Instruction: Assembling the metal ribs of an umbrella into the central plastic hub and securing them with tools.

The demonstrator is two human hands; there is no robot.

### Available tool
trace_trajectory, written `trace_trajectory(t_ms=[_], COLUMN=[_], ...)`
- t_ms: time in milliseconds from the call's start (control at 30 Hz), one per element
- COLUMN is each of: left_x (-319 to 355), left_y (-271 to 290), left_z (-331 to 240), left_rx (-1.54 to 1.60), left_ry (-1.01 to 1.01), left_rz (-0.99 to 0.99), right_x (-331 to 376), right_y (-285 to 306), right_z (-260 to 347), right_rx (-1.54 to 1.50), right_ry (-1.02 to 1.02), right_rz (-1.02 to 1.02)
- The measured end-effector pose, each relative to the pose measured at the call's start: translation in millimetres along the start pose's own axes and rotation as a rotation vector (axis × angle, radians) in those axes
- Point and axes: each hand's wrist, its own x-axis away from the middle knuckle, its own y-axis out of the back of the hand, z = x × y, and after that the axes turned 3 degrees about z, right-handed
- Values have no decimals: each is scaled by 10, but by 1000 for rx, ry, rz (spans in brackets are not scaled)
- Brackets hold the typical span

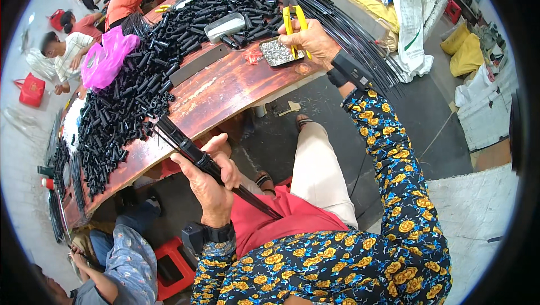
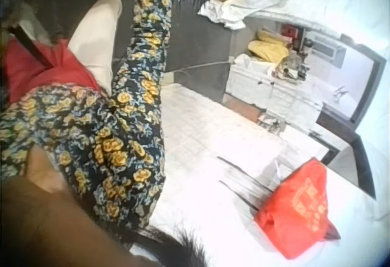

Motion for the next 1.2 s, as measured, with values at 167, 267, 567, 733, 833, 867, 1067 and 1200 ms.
trace_trajectory(t_ms=[167,267,567,733,833,867,1067,1200], left_x=[17,85,142,102,120,133,211,232], left_y=[-34,-77,2,8,-9,-7,82,58], left_z=[41,-6,-26,-16,-35,-60,-52,-45], left_rx=[-26,-24,-12,67,48,49,81,87], left_ry=[-3,-9,-51,-44,-81,-55,-92,-67], left_rz=[16,23,48,67,94,97,102,88], right_x=[-198,-295,415,1170,1379,1416,1503,1503], right_y=[2,-10,-509,-1189,-1465,-1508,-1570,-1570], right_z=[-136,-120,181,400,480,461,493,447], right_rx=[148,283,-187,-203,-237,-246,-113,-29], right_ry=[32,-49,-57,17,49,43,144,218], right_rz=[-170,-234,65,307,395,404,463,446])
